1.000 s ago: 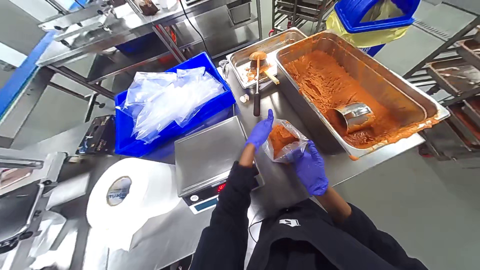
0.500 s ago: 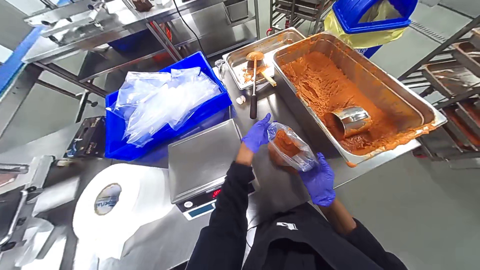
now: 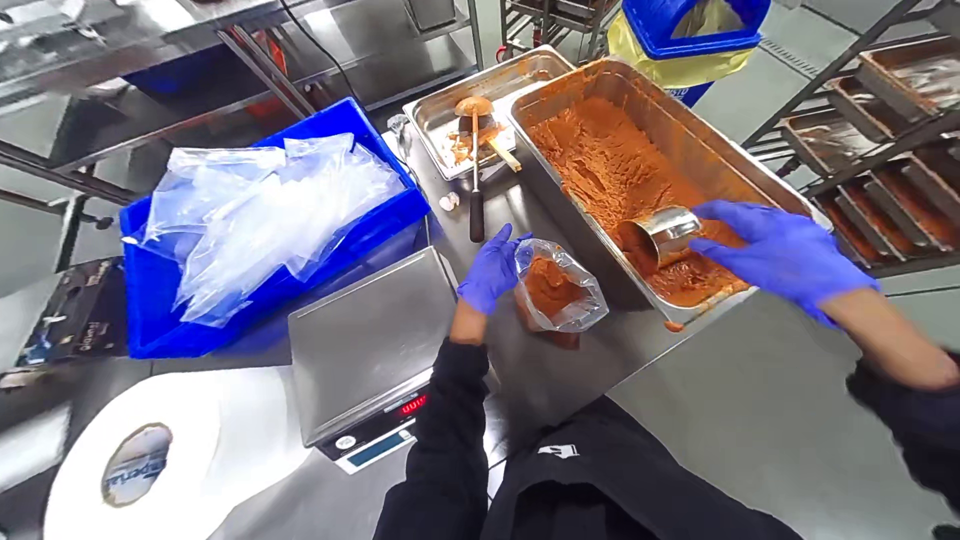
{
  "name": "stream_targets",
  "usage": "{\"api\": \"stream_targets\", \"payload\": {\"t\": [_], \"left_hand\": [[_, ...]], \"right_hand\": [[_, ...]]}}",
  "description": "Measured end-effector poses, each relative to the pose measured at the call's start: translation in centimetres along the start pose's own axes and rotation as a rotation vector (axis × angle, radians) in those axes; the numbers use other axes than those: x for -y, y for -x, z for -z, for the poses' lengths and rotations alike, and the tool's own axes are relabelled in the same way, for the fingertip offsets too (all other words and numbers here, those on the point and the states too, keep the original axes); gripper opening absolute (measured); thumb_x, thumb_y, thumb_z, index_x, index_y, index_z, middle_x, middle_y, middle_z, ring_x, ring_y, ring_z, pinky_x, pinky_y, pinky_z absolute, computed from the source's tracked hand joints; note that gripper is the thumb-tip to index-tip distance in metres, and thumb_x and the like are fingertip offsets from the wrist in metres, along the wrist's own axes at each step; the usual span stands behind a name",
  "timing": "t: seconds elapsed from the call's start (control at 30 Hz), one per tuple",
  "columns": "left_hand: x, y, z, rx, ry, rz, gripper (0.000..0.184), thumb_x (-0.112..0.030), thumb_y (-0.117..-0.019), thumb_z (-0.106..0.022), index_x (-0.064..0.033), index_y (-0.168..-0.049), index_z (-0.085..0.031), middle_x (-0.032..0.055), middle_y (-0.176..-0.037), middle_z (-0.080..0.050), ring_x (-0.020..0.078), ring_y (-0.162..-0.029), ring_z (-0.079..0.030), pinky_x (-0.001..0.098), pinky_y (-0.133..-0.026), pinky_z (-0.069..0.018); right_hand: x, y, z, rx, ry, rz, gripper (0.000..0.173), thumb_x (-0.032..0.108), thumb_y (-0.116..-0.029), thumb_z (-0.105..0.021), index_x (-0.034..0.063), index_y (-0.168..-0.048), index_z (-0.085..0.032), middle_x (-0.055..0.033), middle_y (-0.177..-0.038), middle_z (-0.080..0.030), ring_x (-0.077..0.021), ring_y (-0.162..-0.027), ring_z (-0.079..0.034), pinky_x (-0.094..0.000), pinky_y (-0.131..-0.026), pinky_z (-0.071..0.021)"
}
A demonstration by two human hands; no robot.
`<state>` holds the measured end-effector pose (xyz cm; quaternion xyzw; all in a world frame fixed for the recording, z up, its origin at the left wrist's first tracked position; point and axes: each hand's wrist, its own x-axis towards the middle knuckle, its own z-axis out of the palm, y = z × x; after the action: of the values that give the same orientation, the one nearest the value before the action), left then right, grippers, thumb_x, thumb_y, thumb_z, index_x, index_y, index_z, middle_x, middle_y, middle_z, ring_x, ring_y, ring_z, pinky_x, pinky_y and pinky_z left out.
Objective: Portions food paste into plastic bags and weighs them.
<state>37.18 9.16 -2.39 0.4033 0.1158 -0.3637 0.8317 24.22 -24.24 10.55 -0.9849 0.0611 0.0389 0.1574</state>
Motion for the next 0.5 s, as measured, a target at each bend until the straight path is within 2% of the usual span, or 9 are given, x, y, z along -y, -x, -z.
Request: {"api": "stream_targets", "payload": {"t": [0.03,0.07,0.17,0.3,0.4,0.5], "left_hand": [[0.1,-0.1,0.0,-0.003,0.008,0.002,0.05,-0.039,-0.1121,-0.025,-0.0032,-0.131,-0.054,0.0078,-0.092,-0.069,0.012,-0.071,-0.067,0.0242,-0.064,-0.0573],[0.0,-0.2,0.1,-0.001,0.017,0.006,0.05,-0.039,-0.1121,-0.024,-0.0035,-0.131,-0.054,0.0079,-0.094,-0.068,0.0123,-0.073,-0.067,0.0245,-0.065,-0.0574],[-0.2,-0.5,0.0,-0.013,0.063,0.031,0.052,-0.041,-0.1117,-0.024,-0.0029,-0.13,-0.054,0.0087,-0.094,-0.068,0.0132,-0.073,-0.067,0.0249,-0.065,-0.0575],[-0.1,-0.8,0.0,-0.027,0.073,0.033,0.056,-0.044,-0.1113,-0.024,-0.0019,-0.13,-0.055,0.0106,-0.096,-0.068,0.0155,-0.075,-0.067,0.0273,-0.067,-0.0578],[0.0,-1.0,0.1,0.004,0.066,0.024,0.057,-0.044,-0.1111,-0.022,-0.0021,-0.13,-0.055,0.0098,-0.094,-0.069,0.0155,-0.075,-0.068,0.0281,-0.066,-0.0587],[-0.1,-0.9,-0.1,0.0,0.048,0.003,0.058,-0.044,-0.1114,-0.02,-0.0021,-0.128,-0.057,0.0078,-0.088,-0.068,0.0135,-0.07,-0.067,0.0263,-0.063,-0.0576]], "right_hand": [[-1.0,-2.7,-0.6,0.152,0.122,-0.044,0.049,0.048,-0.0961,-0.069,0.0124,-0.131,-0.067,-0.0216,-0.128,-0.066,-0.045,-0.121,-0.061,-0.0704,-0.097,-0.0441],[-1.4,-4.9,-1.5,0.277,0.221,-0.063,0.045,0.046,-0.0954,-0.071,0.0107,-0.123,-0.07,-0.021,-0.124,-0.067,-0.0444,-0.119,-0.061,-0.0688,-0.095,-0.0456],[-1.4,-8.8,-3.3,0.482,0.404,-0.063,0.041,0.043,-0.0936,-0.074,0.0051,-0.107,-0.07,-0.0217,-0.112,-0.068,-0.0436,-0.111,-0.063,-0.0654,-0.09,-0.0482],[-1.9,-9.9,-4.8,0.696,0.449,0.069,0.036,0.034,-0.1044,-0.059,0.0005,-0.113,-0.069,-0.026,-0.11,-0.068,-0.0459,-0.112,-0.063,-0.0641,-0.094,-0.0466],[-0.8,-10.3,-5.0,0.728,0.439,0.06,0.03,0.029,-0.1041,-0.058,0.001,-0.111,-0.068,-0.0257,-0.105,-0.068,-0.0456,-0.106,-0.065,-0.0647,-0.087,-0.0489],[0.1,-12.6,-4.7,0.662,0.365,0.014,0.022,0.023,-0.0984,-0.066,0.001,-0.099,-0.068,-0.0227,-0.096,-0.067,-0.0426,-0.096,-0.065,-0.0633,-0.08,-0.049]]}}
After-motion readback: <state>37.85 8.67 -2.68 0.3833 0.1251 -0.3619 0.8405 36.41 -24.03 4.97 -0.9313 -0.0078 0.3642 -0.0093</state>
